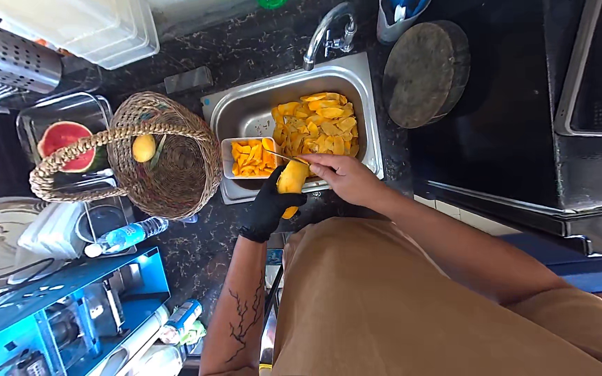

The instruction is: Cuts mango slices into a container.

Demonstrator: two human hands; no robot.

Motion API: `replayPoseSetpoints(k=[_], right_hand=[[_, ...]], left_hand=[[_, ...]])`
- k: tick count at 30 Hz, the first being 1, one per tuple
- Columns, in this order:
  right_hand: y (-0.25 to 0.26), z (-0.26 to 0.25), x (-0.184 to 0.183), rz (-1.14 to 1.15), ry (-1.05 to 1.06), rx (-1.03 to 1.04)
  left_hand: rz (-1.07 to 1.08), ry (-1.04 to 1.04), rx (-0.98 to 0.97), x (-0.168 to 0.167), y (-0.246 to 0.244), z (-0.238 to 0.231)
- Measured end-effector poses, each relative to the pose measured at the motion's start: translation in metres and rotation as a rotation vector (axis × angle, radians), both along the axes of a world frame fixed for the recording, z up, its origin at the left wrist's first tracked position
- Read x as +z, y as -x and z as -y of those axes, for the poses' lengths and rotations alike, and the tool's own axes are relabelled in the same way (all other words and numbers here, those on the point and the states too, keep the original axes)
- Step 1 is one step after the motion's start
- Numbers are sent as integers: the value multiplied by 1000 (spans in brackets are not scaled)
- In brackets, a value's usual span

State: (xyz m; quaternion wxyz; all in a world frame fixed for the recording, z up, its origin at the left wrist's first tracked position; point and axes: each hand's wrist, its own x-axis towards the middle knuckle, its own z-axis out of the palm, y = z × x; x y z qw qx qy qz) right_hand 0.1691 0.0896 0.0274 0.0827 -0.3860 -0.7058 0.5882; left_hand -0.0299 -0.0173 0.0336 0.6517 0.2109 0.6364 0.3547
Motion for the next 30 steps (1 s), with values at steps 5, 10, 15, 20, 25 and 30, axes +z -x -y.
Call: replayPoseSetpoints(k=[5,10,15,20,25,30], right_hand=[[-1,-10,5,17,-30,-43],[-3,-11,3,-170,259,-157],[-6,-3,3,-339,1070,-89],[0,6,8,-304,646,-152],[6,10,6,-214,139,-249],[7,6,5,-165,104,-288]], left_hand=[[133,-56,48,1,0,-1],[232,-86,105,3,0,-1],[205,-106,132,5,2,-11],[146,-53,74,6,1,-12],[78,-47,60,8,-9,-16],[95,-91,28,9,-10,-17]])
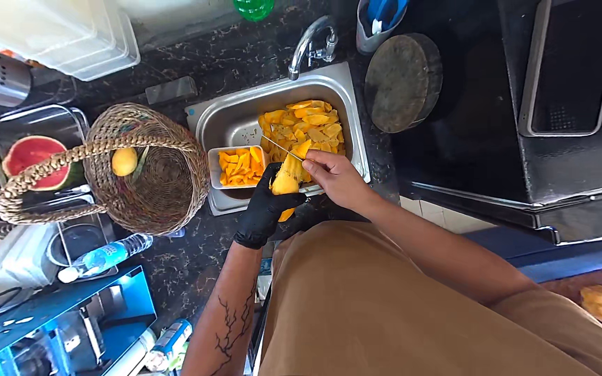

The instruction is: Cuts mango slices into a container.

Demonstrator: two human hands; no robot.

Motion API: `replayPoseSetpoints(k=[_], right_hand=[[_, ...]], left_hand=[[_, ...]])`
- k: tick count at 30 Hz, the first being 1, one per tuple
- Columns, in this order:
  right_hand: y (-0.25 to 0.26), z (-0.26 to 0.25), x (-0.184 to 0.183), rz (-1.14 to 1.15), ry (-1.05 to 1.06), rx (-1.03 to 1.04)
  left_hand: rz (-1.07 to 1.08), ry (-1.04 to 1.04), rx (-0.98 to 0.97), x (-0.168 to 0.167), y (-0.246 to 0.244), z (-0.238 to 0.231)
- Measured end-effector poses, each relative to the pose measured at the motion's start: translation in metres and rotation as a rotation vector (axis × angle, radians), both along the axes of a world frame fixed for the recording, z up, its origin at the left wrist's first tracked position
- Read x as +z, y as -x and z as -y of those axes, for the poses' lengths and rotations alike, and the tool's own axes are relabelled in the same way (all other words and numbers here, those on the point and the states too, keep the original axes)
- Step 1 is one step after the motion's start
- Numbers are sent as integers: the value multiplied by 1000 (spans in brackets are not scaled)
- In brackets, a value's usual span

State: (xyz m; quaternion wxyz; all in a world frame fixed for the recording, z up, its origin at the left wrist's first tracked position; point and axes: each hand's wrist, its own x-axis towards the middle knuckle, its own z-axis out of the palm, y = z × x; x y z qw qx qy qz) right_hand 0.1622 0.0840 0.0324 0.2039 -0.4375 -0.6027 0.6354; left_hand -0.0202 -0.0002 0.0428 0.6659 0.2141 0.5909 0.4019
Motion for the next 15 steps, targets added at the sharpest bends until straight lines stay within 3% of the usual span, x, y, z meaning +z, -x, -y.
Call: replayPoseSetpoints(k=[5,7,10,15], right_hand=[[-22,-49,-16,158,13,-134],[-35,-72,-30,322,65,-6],[-30,-57,-22,484,44,189],[-5,-3,22,110,-13,396]], left_hand=[[17,-114,-136,1,1,16],[17,-114,-100,2,2,24],[172,-143,64,-12,10,25],[334,-106,190,-12,15,27]])
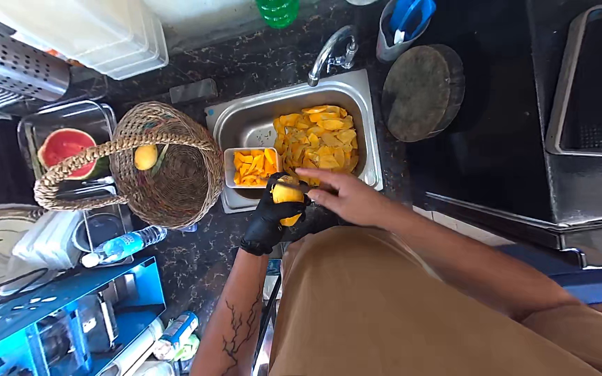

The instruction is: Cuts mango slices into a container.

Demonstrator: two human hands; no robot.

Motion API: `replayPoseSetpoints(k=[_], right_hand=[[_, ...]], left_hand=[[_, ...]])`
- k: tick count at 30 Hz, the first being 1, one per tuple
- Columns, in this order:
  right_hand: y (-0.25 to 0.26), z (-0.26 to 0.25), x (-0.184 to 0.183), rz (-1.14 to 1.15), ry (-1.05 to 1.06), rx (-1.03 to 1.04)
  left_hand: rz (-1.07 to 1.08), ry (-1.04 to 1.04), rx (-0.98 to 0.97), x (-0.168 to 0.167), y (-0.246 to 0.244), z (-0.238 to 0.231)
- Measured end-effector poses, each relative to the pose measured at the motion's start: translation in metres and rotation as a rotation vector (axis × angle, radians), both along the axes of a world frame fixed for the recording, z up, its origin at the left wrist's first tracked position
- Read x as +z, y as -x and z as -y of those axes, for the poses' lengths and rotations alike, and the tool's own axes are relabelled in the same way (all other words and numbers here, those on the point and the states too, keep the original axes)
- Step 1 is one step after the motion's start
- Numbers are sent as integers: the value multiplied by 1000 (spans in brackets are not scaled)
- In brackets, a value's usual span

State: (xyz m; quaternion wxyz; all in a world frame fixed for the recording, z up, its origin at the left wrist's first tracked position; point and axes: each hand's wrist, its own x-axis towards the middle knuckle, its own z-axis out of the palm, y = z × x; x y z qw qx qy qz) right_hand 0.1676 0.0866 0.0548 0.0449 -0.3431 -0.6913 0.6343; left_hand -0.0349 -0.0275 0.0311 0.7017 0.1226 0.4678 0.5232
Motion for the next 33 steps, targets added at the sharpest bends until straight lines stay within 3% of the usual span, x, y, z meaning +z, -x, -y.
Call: replayPoseSetpoints(k=[3,7,9,14,17,23,25,30,33], right_hand=[[-1,9,1,49,-235,82],[-5,14,-9,-14,-515,45],[-6,15,-12,-46,-427,6],[-7,12,-7,-86,50,2],[-8,11,-4,-117,143,-60],[-15,-15,-31,51,36,-208],[-20,-19,-31,167,-26,-146],[-12,9,21,132,-144,60],[-6,17,20,142,-313,112]], left_hand=[[-72,-7,-13,4,-6,-3],[-252,23,-39,11,-9,-7],[-351,20,-51,12,-11,-8],[-579,1,-110,15,-10,-5],[-637,-35,-152,18,-9,-4],[-645,-201,-220,26,-10,2],[-792,-195,-231,30,-10,-2],[-1192,-142,-267,26,-10,-6],[-1329,-127,-251,27,-13,-6]])
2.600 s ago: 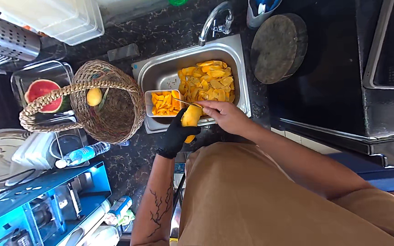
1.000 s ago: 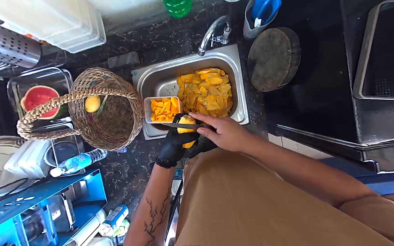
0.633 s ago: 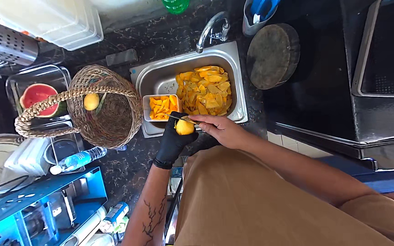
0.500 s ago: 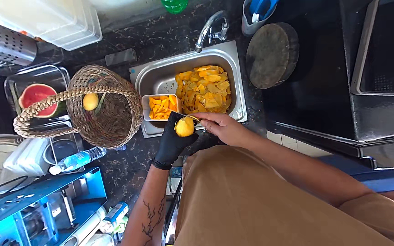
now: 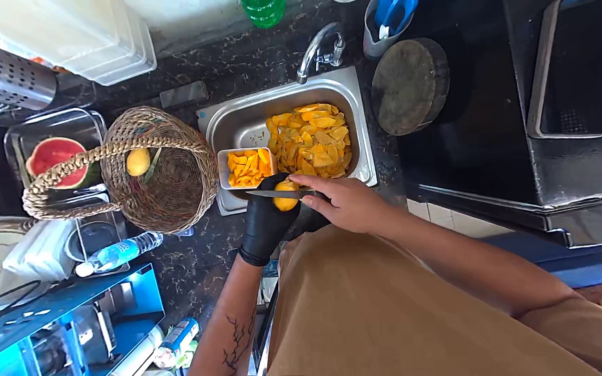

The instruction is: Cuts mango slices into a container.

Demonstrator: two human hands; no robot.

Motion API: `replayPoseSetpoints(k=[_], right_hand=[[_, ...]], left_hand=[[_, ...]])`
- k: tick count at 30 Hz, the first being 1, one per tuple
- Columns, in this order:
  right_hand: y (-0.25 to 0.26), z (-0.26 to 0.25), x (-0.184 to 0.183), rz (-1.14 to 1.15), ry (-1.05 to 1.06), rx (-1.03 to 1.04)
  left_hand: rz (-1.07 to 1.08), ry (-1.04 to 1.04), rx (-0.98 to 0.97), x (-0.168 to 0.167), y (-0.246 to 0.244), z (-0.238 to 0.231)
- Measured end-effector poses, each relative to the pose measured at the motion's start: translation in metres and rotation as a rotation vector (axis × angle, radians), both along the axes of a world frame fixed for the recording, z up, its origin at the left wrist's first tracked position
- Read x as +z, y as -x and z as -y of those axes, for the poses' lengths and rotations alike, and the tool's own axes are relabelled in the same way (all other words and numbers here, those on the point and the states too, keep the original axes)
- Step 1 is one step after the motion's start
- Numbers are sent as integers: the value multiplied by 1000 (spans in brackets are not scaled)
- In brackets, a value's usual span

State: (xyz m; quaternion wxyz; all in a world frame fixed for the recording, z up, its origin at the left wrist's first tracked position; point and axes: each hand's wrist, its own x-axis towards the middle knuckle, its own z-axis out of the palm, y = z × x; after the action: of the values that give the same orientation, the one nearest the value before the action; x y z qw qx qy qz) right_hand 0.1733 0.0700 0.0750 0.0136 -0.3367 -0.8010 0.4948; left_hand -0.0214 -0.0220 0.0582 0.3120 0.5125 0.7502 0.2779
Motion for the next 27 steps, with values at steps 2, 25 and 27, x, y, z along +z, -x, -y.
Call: replayPoseSetpoints(k=[2,25,27], right_hand=[[3,4,0,-17,-34,-23],[12,7,7,-95,90,-121],[11,9,6,-96,76,-128]], left_hand=[[-41,-45,-2,-2,1,2],[1600,-68,426,-22,-4,14],[1609,-64,432,-23,-6,14]])
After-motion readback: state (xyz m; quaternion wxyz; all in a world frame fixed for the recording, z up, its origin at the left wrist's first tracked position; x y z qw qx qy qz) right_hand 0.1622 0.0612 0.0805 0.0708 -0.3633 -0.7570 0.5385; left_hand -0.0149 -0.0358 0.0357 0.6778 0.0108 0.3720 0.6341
